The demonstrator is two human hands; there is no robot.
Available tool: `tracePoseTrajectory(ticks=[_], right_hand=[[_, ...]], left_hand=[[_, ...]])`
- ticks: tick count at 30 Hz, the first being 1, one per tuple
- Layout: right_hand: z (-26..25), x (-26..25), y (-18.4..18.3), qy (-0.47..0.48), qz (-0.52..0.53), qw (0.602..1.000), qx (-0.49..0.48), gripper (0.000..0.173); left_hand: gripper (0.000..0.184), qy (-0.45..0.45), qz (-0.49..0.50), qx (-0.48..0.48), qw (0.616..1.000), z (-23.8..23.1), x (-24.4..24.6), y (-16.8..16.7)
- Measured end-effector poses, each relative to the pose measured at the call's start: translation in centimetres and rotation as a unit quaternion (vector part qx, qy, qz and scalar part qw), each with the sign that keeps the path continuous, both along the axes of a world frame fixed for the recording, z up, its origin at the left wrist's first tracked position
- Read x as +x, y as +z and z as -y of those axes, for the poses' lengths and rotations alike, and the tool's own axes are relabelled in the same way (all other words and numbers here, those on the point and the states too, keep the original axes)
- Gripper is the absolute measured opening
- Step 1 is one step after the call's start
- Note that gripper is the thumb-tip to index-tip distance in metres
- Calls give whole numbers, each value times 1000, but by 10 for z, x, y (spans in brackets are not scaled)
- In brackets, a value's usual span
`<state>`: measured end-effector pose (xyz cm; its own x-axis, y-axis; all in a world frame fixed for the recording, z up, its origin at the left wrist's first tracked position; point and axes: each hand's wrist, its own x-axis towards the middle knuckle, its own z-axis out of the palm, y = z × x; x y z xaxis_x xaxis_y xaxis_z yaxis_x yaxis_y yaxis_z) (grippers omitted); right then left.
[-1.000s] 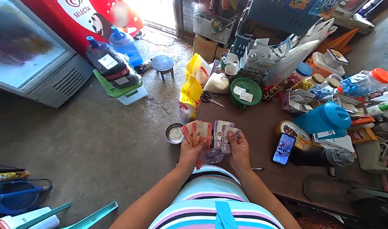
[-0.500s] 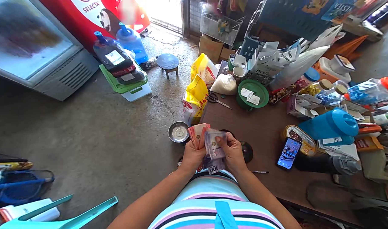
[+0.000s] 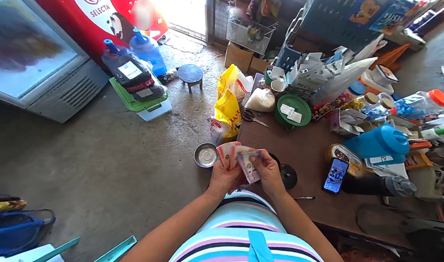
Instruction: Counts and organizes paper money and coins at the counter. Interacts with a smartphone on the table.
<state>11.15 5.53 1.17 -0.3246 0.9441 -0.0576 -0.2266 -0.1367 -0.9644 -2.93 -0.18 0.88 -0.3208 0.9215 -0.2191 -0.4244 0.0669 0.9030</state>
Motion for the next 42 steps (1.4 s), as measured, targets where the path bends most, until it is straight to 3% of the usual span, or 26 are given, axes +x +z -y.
tracePoseTrajectory(ticks=[2,5,8,14,20,23,30,32,33,35,36,37,40,42], right_hand=[[-1,4,5,-48,-21,999,-8,18],[2,10,10,-92,-48,995,4,17],[12,10,12,-80,-41,996,5,16],[25,-1,6,-110,-22,994,-17,17],[20,6,7,-157,-48,986,8,18],[23,6,10,-129,-49,990,5,17],[18,10,4,-60,-29,998,19,14],[14,17,3,-44,-33,998,34,19],[13,20,3,-38,-40,998,32,22],[11,25,4,-28,-45,998,29,28],[10,25,4,-24,-34,999,35,30],[10,25,3,-13,-12,998,53,33],[11,24,-4,49,50,990,123,58],[12,30,-3,77,69,987,123,69]], left_hand=[[10,-3,23,5,1000,-4,-5,1],[13,13,66,3,998,-12,-11,3],[16,15,21,6,1000,-18,-11,1],[23,-89,-55,46,993,-15,-8,-6],[13,-56,35,69,995,-16,-13,-6],[16,-28,-5,67,997,-16,-11,-6],[25,-94,-36,99,990,-12,-1,-7],[17,-108,-22,100,989,-10,4,-7],[24,-119,-14,103,987,-9,7,-6],[65,-158,-23,121,980,-8,13,-8],[80,-174,-42,130,975,-9,18,-9],[83,-182,-67,136,972,-7,24,-9],[59,-147,-128,116,974,-1,45,-6],[58,-93,-157,90,979,-2,54,-7]])
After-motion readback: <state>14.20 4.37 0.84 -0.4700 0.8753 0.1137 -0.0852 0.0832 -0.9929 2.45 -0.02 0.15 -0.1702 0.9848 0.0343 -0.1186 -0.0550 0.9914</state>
